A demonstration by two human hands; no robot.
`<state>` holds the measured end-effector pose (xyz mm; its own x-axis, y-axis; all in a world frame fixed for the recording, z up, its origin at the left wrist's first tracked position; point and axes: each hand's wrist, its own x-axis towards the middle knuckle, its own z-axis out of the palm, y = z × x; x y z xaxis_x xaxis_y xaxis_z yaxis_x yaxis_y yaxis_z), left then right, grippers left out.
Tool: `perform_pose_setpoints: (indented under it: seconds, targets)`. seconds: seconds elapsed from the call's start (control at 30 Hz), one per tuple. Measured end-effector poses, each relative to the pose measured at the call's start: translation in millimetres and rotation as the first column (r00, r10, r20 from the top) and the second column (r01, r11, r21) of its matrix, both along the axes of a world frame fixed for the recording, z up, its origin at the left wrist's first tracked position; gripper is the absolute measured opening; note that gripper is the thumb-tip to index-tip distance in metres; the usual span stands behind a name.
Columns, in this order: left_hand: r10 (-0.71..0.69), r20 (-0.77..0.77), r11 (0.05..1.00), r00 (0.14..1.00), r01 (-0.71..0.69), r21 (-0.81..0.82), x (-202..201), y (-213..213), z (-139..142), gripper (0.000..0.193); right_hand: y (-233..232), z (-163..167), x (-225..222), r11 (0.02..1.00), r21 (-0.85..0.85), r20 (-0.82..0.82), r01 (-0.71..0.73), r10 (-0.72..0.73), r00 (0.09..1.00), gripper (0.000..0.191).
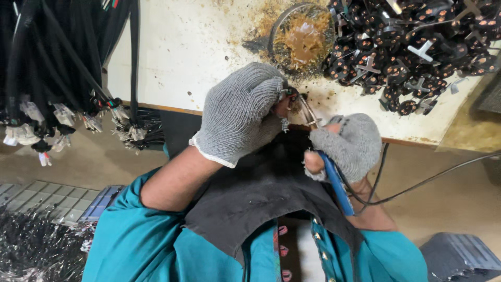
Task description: The person solders wire ends at a workbench. They hold a soldering iron in one hand and a wire in the other, dip the wire tip into a flux container, apply the hot iron to the wire end, and set the finished wire aside, repeating the process for successive wires.
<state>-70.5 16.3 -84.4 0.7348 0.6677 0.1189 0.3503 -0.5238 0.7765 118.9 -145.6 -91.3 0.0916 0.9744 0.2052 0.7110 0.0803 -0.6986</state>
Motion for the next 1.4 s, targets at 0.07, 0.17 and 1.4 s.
perform_pose_setpoints:
  seconds: [0.07,0.17,1.4]
  targets:
    - [-0.013,-0.004,1.0,1.0,0.013,-0.014,-0.8,1.2,-0.2,0.026,-11.2,-14.0,-1.8,0.999,-0.036,0.063,0.015,-0.013,0.998,0.024]
    - [-0.032,0.0,0.999,0.999,0.032,-0.032,-0.6,3.0,-1.1,0.028,-15.6,-18.8,-2.3,0.997,-0.076,0.12,0.026,-0.017,0.993,0.024]
    - [-0.025,0.006,0.999,1.0,0.025,-0.035,1.3,-0.1,-6.3,0.027,-5.9,-8.3,-7.0,0.977,-0.189,0.051,0.095,-0.087,0.995,0.025]
